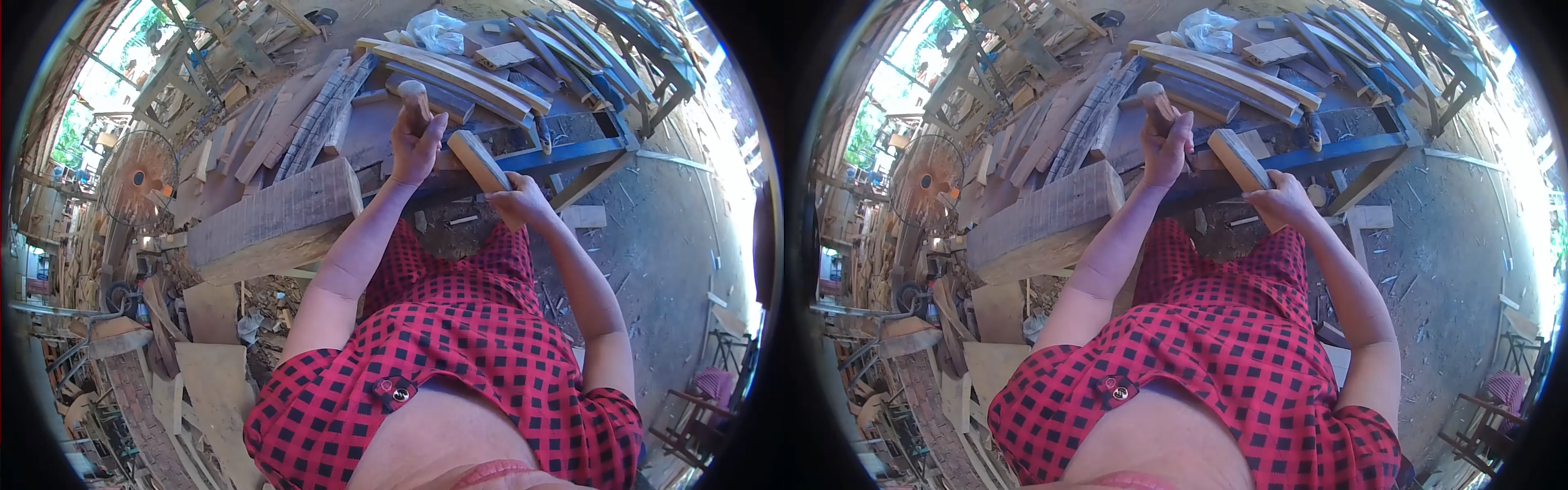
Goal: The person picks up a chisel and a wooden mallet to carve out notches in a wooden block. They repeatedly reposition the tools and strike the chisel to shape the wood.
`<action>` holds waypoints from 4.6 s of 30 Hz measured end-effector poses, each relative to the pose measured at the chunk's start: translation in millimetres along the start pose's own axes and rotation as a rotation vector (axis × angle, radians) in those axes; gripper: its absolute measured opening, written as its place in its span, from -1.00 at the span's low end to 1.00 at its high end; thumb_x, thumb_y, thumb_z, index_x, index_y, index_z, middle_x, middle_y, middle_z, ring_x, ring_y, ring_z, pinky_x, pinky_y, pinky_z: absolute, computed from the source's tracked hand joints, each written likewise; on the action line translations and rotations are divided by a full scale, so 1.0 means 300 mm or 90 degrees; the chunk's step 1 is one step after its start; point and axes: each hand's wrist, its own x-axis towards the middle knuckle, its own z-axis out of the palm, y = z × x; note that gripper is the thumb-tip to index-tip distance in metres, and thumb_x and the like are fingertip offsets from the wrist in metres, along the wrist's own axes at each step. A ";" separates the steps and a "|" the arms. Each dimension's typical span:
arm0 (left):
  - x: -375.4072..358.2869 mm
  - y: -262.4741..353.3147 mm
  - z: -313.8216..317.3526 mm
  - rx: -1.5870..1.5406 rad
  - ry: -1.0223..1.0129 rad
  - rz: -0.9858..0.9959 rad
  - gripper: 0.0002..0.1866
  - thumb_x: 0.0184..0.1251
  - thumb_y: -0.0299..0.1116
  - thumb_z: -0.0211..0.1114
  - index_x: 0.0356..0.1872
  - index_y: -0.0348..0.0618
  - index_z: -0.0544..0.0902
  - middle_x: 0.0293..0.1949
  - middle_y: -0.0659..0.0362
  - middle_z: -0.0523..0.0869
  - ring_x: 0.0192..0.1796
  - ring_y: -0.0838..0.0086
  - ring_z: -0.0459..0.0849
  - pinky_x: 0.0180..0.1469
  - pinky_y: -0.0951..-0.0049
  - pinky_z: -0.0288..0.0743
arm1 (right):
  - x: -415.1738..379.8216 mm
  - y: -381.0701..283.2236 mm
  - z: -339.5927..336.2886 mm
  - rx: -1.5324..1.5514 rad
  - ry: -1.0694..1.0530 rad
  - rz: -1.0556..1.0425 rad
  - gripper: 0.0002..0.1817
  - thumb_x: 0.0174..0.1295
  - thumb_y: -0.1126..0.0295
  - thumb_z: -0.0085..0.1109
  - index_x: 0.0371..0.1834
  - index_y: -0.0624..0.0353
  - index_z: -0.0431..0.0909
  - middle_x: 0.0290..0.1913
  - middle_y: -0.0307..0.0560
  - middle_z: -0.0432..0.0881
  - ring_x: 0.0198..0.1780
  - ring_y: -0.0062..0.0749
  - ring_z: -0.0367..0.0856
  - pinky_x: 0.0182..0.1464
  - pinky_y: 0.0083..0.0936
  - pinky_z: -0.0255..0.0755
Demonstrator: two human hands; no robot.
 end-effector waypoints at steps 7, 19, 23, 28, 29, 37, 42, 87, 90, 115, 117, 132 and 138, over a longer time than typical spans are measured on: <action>0.006 -0.045 0.112 0.147 -0.002 0.058 -0.86 0.14 -0.48 0.34 -0.38 -0.14 0.51 -0.57 0.36 0.46 -0.48 0.75 0.38 -0.44 0.63 0.33 | -0.144 -0.216 -0.152 0.354 0.197 -0.227 -0.45 -0.01 0.29 0.36 0.08 0.26 0.48 -0.16 -0.17 0.61 -0.16 -0.57 0.52 -0.09 -0.55 0.40; -0.022 -0.016 0.166 0.236 -0.130 0.031 -0.77 -0.03 -0.50 0.39 -0.37 -0.23 0.50 -0.57 0.09 0.50 -0.50 0.56 0.41 -0.39 0.46 0.41 | -0.316 -0.358 -0.313 0.196 0.139 -0.182 -0.25 -0.02 0.32 0.34 0.28 0.34 0.30 -0.15 0.00 0.62 -0.21 -0.48 0.57 -0.17 -0.56 0.43; -0.021 -0.028 0.168 0.233 -0.119 0.059 -0.77 -0.05 -0.51 0.39 -0.38 -0.23 0.51 -0.57 0.09 0.50 -0.52 0.51 0.40 -0.39 0.46 0.40 | -0.255 -0.275 -0.285 0.324 0.316 -0.474 -0.31 0.02 0.33 0.30 0.25 0.37 0.32 -0.19 -0.04 0.58 -0.21 -0.60 0.50 -0.14 -0.58 0.39; -0.025 -0.016 0.163 0.276 -0.128 0.028 -0.79 -0.05 -0.52 0.38 -0.43 -0.23 0.49 -0.57 0.06 0.52 -0.53 0.44 0.43 -0.40 0.42 0.40 | -0.256 -0.292 -0.279 0.123 0.112 -0.227 -0.40 0.02 0.38 0.24 0.19 0.31 0.38 -0.22 -0.13 0.56 -0.15 -0.58 0.51 -0.04 -0.57 0.37; -0.026 -0.022 0.170 0.221 -0.112 0.066 -0.80 -0.05 -0.52 0.38 -0.44 -0.22 0.49 -0.57 0.06 0.52 -0.54 0.42 0.45 -0.42 0.42 0.39 | -0.282 -0.328 -0.296 0.181 0.147 -0.230 -0.40 0.02 0.41 0.24 0.21 0.28 0.38 -0.21 -0.15 0.56 -0.17 -0.60 0.51 -0.09 -0.61 0.38; -0.033 -0.007 0.157 0.209 -0.091 0.022 -0.80 0.01 -0.48 0.40 -0.39 -0.20 0.53 -0.58 0.19 0.54 -0.54 0.52 0.47 -0.44 0.49 0.38 | -0.230 -0.230 -0.226 0.263 0.163 -0.228 -0.34 0.00 0.47 0.28 0.25 0.29 0.35 -0.19 -0.20 0.58 -0.27 -0.60 0.53 -0.23 -0.63 0.43; -0.003 -0.008 0.063 -0.026 0.065 -0.020 -0.86 0.09 -0.56 0.31 -0.46 -0.10 0.50 -0.60 0.33 0.49 -0.59 0.70 0.42 -0.54 0.65 0.27 | -0.185 -0.110 -0.171 0.295 0.132 -0.213 -0.32 0.00 0.43 0.29 0.27 0.30 0.33 -0.05 -0.17 0.55 -0.18 -0.55 0.53 -0.14 -0.59 0.43; -0.045 -0.030 -0.045 0.041 0.210 0.058 -0.73 0.19 -0.53 0.25 -0.08 -0.23 0.50 -0.31 0.23 0.58 -0.22 0.60 0.50 -0.12 0.48 0.43 | -0.064 -0.756 -0.103 -0.424 -0.083 -0.300 -0.21 -0.06 0.34 0.39 0.31 0.29 0.30 -0.08 -0.05 0.62 -0.11 -0.41 0.58 -0.01 -0.49 0.42; -0.060 -0.024 -0.070 -0.017 0.236 0.010 -0.76 0.21 -0.50 0.27 -0.10 -0.23 0.51 -0.30 0.25 0.58 -0.23 0.62 0.50 -0.14 0.52 0.42 | -0.043 -0.691 -0.112 -0.307 -0.029 -0.361 -0.24 -0.07 0.35 0.39 0.28 0.29 0.33 -0.11 -0.10 0.62 -0.12 -0.48 0.56 -0.05 -0.52 0.42; 0.219 0.284 -0.088 0.143 -0.034 -0.007 -0.80 0.21 -0.33 0.33 -0.38 -0.16 0.48 -0.46 0.31 0.51 -0.43 0.67 0.47 -0.37 0.61 0.35 | -0.025 -0.121 0.045 -0.347 -0.016 -0.046 -0.37 -0.07 -0.04 0.33 -0.10 0.23 0.39 -0.19 0.17 0.65 -0.07 0.06 0.62 -0.02 -0.16 0.44; 0.269 0.213 -0.156 0.242 -0.045 0.041 -0.76 0.22 -0.25 0.33 -0.36 -0.18 0.49 -0.47 0.29 0.50 -0.42 0.64 0.47 -0.36 0.58 0.35 | -0.025 -0.120 0.043 -0.349 -0.003 -0.039 -0.36 -0.09 -0.05 0.34 -0.11 0.23 0.39 -0.19 0.17 0.65 -0.06 0.05 0.61 -0.02 -0.16 0.44; 0.091 0.528 -0.532 0.855 -0.163 0.115 -0.59 -0.05 -0.48 0.35 -0.07 -0.05 0.60 -0.29 0.06 0.63 -0.15 0.13 0.61 -0.08 0.19 0.47 | 0.169 -0.366 -0.023 -0.389 -0.015 -0.238 -0.29 -0.18 -0.03 0.35 0.00 0.23 0.48 -0.14 0.18 0.64 -0.04 0.00 0.61 0.00 -0.20 0.42; -0.099 0.536 -0.501 0.864 -0.223 0.126 -0.58 -0.14 -0.62 0.26 -0.15 -0.02 0.59 -0.39 0.10 0.53 -0.24 0.16 0.54 -0.13 0.19 0.41 | 0.437 -0.397 0.194 -0.493 0.012 -0.275 -0.32 -0.19 -0.05 0.38 -0.06 0.18 0.48 -0.03 0.11 0.58 0.03 -0.05 0.58 0.08 -0.26 0.44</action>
